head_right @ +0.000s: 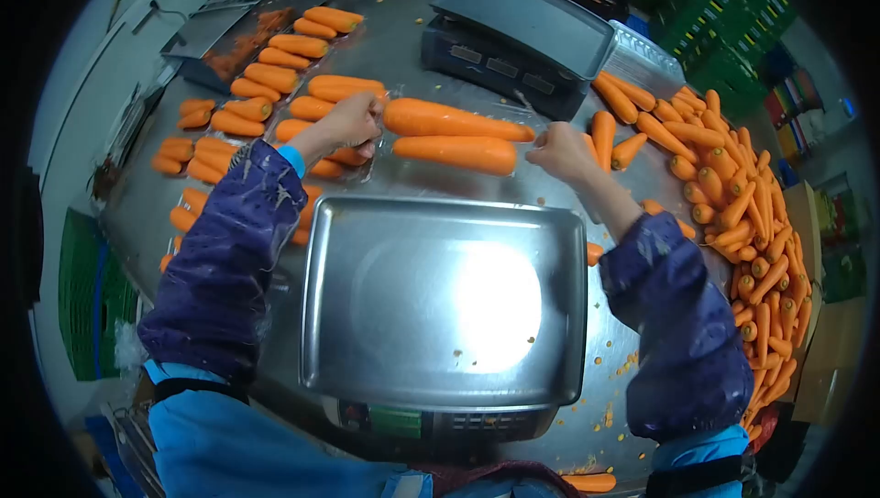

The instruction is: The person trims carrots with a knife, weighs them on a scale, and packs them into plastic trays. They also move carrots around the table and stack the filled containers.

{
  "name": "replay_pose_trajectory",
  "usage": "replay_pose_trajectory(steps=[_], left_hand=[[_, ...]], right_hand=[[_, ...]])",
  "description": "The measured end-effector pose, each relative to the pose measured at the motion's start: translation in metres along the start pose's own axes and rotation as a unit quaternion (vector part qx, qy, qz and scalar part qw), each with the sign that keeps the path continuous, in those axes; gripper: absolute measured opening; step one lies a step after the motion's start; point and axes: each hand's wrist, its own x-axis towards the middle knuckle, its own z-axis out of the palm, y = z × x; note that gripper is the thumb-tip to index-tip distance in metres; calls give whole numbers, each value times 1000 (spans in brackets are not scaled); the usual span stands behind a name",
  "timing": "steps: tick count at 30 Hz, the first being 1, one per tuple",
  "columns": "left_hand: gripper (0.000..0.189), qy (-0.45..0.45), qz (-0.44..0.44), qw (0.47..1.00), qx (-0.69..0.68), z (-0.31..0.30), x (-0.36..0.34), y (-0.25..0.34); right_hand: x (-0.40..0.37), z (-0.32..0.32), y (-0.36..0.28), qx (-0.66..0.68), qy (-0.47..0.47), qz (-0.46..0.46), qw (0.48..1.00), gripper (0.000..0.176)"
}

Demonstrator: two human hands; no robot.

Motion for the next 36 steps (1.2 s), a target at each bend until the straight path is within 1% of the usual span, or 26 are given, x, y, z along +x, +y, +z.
replay_pose_trajectory(steps=[1, 3, 5, 6, 7, 9, 10, 12, 14, 15, 17, 19, 20, 21, 22, 23, 25, 26, 27, 29, 30, 31, 32, 34, 35, 36], left_hand=[[19, 6, -11, 1000, 3, 7, 17, -12], [18, 1, 3, 999, 38, 19, 39, -24], [30, 36, -44, 997, 47, 30, 43, -26], [34, 7, -22, 982, 186, 31, 53, -32], [34, 2, -19, 981, 191, 33, 57, -34], [33, 55, 58, 934, 348, 36, 56, -40], [33, 50, 59, 933, 351, 34, 52, -40], [29, 58, 92, 934, 341, 22, 36, -29], [30, 40, 95, 932, 348, 0, 0, 6], [30, 29, 93, 931, 351, -11, -21, 21], [35, 53, 145, 947, 281, -34, -66, 18], [40, 77, 92, 969, 216, -54, -134, 29], [40, 81, 69, 970, 218, -65, -164, 23], [43, 75, 47, 981, 174, -78, -197, 13], [45, 72, 26, 989, 129, -90, -231, 2], [45, 82, 5, 988, 130, -98, -262, -12], [49, 42, -42, 989, 135, -99, -317, -45], [52, 30, -90, 987, 127, -90, -342, -58], [52, 32, -90, 987, 128, -79, -359, -69], [55, 90, -13, 972, 216, -58, -381, -85], [55, 82, 0, 973, 217, -52, -389, -87], [50, 131, 35, 961, 241, -48, -394, -90], [45, 176, 79, 946, 259, -44, -394, -91], [35, 183, 52, 949, 251, -31, -399, -82], [24, 228, 76, 927, 287, -24, -399, -94], [17, 229, 60, 931, 278, -24, -400, -105]], right_hand=[[12, 7, 4, -24, -20, 5, 999, 29], [36, 25, 17, -41, -21, 16, 999, 26], [51, 37, 28, -55, -25, 28, 998, 24], [57, 43, 34, -57, -42, 35, 997, 23], [59, 46, 34, -57, -59, 41, 996, 22], [56, 49, 35, -32, -58, 59, 996, 21], [56, 49, 38, -12, -45, 65, 997, 22], [48, 39, 42, 12, -28, 75, 997, 23], [29, 20, 41, 29, 26, 7, 999, 21], [18, 8, 41, 32, 27, 8, 999, 21], [-9, -15, 40, 91, 45, -30, 994, 21], [-51, -40, 29, 152, 24, 2, 988, 23], [-70, -45, 33, 159, 32, -3, 987, 24], [-88, -49, 38, 168, 38, -10, 985, 24], [-109, -55, 40, 185, 15, -3, 983, 23], [-131, -59, 44, 201, -6, 6, 980, 23], [-170, -60, 59, 231, -15, 29, 972, 22], [-190, -58, 64, 259, -7, 41, 965, 22], [-209, -57, 69, 287, 4, 57, 956, 22], [-241, -56, 79, 297, 5, 70, 952, 21], [-257, -56, 86, 306, 6, 84, 948, 21], [-270, -54, 92, 306, 22, 97, 947, 21], [-283, -52, 96, 310, 8, 112, 944, 23], [-312, -51, 109, 302, 14, 131, 944, 25], [-325, -50, 108, 294, 27, 140, 945, 24], [-338, -49, 108, 287, 39, 149, 946, 24]])
